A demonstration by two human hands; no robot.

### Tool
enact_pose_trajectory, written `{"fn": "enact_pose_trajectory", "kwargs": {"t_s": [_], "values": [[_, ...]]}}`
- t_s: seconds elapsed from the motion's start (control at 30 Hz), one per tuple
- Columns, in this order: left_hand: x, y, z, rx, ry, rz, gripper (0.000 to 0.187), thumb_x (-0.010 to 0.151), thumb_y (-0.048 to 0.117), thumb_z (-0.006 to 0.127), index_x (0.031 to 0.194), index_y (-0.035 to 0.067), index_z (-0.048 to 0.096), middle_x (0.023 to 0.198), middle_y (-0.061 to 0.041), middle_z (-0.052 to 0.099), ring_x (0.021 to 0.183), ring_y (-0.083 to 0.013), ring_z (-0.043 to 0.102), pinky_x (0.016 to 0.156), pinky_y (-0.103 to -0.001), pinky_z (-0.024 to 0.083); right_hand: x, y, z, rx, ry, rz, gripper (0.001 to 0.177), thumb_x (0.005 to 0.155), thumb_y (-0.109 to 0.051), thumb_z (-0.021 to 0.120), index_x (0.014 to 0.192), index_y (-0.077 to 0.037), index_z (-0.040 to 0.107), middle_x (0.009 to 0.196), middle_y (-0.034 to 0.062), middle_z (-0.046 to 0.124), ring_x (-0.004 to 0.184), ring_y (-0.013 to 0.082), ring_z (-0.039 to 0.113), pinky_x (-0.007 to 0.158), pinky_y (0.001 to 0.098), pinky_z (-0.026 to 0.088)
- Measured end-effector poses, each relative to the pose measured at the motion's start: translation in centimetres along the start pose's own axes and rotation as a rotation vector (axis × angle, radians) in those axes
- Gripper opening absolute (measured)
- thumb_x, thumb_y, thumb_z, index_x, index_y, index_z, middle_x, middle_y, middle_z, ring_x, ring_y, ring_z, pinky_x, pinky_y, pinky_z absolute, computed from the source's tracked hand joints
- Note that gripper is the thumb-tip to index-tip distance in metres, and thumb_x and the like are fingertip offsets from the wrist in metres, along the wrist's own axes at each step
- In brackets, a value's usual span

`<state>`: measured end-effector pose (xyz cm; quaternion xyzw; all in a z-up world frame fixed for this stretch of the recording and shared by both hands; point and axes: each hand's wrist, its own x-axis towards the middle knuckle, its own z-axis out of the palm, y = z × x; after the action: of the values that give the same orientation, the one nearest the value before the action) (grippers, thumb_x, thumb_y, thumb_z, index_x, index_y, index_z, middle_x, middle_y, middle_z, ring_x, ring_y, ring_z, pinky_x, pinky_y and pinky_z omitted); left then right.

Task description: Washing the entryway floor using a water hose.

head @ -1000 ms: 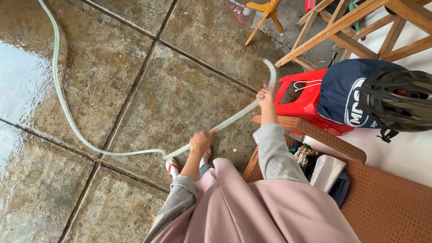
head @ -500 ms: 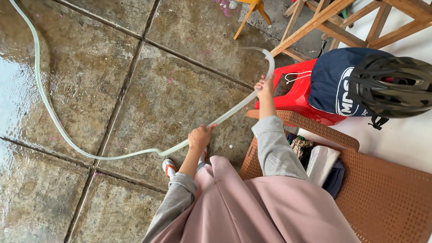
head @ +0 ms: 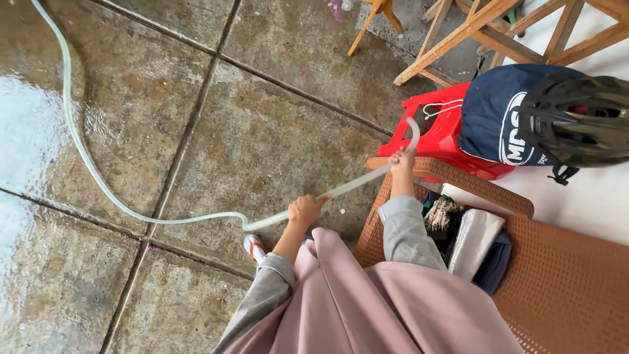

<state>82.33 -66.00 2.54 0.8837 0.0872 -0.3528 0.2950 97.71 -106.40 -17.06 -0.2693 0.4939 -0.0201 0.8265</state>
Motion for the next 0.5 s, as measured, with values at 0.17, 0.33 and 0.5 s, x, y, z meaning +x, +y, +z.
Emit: {"fn": "enact_pose_trajectory", "kwargs": {"t_s": [0.17,0.33,0.5], "values": [[-3.6,-1.8,-1.9,0.113,-0.087,-0.116,0.089,0.09,0.084,0.036,0.1,0.006,0.078,0.102,-0.018,0.076,0.101,-0.0367,0.075,0.084,-0.045,0.06,-5.3,4.3,0.0,-0.029,0.08,0.104,0.066,0.1,-0.074,0.041,0.089,-0.012,0.061,0.06,-0.0078,0.034,0.046,0.0065,0.031,0.045,0.0227,0.03],[-6.4,-8.2,-1.3,0.137,-0.049,-0.15,0.09,0.087,0.086,0.039,0.104,0.008,0.078,0.107,-0.018,0.075,0.106,-0.0357,0.072,0.086,-0.045,0.058,-9.2,10.6,-0.5,-0.058,-0.01,0.218,0.064,0.1,-0.074,0.038,0.086,-0.014,0.058,0.059,-0.0089,0.033,0.045,0.0074,0.029,0.049,0.0237,0.03],[-11.7,-15.3,-0.4,0.171,0.004,-0.158,0.093,0.083,0.089,0.041,0.107,0.007,0.078,0.112,-0.019,0.072,0.109,-0.0377,0.068,0.086,-0.046,0.056,-14.2,17.9,-2.0,-0.126,-0.053,0.293,0.068,0.099,-0.074,0.037,0.083,-0.011,0.056,0.056,-0.0066,0.034,0.045,0.0085,0.029,0.047,0.0236,0.027]]}}
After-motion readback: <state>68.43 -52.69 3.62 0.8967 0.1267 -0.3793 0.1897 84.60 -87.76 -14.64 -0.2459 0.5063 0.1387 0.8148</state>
